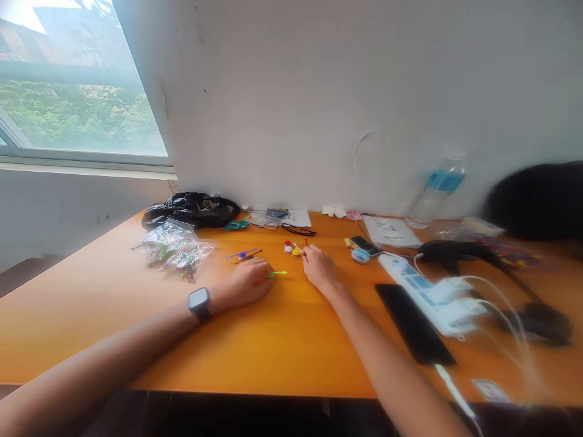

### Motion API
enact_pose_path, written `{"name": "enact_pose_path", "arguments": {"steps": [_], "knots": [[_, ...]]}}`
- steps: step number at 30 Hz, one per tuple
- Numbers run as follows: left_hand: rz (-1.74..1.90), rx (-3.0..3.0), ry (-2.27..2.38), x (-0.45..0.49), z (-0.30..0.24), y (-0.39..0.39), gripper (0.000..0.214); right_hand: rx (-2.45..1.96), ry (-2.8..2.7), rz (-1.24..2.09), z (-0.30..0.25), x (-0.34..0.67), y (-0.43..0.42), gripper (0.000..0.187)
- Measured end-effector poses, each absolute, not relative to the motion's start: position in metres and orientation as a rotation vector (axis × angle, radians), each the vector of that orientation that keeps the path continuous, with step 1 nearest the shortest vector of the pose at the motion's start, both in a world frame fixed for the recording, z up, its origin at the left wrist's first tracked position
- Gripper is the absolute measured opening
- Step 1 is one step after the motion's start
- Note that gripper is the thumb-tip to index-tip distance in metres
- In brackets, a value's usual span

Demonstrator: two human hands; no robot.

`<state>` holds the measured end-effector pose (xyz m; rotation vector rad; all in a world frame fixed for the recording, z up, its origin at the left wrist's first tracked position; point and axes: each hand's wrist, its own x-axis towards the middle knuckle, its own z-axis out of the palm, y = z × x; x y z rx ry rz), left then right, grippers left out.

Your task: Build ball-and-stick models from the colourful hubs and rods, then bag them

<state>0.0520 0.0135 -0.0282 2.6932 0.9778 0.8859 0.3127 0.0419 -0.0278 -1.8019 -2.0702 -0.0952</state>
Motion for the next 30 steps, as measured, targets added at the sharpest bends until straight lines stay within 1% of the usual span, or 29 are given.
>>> {"name": "enact_pose_path", "arguments": {"steps": [5, 7, 11, 13, 15, 17, 22, 26, 30], "knots": [[0.910, 2.728, 0.967, 0.052, -0.030, 0.012, 0.011, -1.806, -1.971, -0.111, -0.026, 0.316, 0.044, 0.013], [0.915, 2.720, 0.987, 0.052, -0.032, 0.013, 0.012, -1.757, -1.892, -0.036, -0.027, 0.319, 0.047, 0.013], [0.929, 2.683, 1.016, 0.052, -0.036, 0.018, 0.009, -1.499, -1.762, 0.183, -0.033, 0.320, 0.054, 0.008], [0.923, 2.681, 1.003, 0.052, -0.036, 0.019, 0.006, -1.416, -1.707, 0.254, -0.037, 0.318, 0.056, 0.013], [0.916, 2.685, 0.995, 0.052, -0.036, 0.020, 0.004, -1.365, -1.683, 0.284, -0.041, 0.314, 0.058, 0.012], [0.917, 2.687, 1.005, 0.052, -0.037, 0.020, 0.003, -1.325, -1.699, 0.282, -0.046, 0.312, 0.060, 0.009], [0.966, 2.663, 1.052, 0.052, -0.038, 0.022, 0.006, -1.328, -1.727, 0.198, -0.054, 0.310, 0.063, 0.010], [1.061, 2.624, 1.147, 0.050, -0.034, 0.020, 0.008, -1.286, -1.716, 0.241, -0.056, 0.311, 0.066, 0.016], [0.941, 2.715, 1.289, 0.050, -0.029, 0.017, 0.006, -1.271, -1.755, 0.238, -0.057, 0.311, 0.067, 0.021]]}}
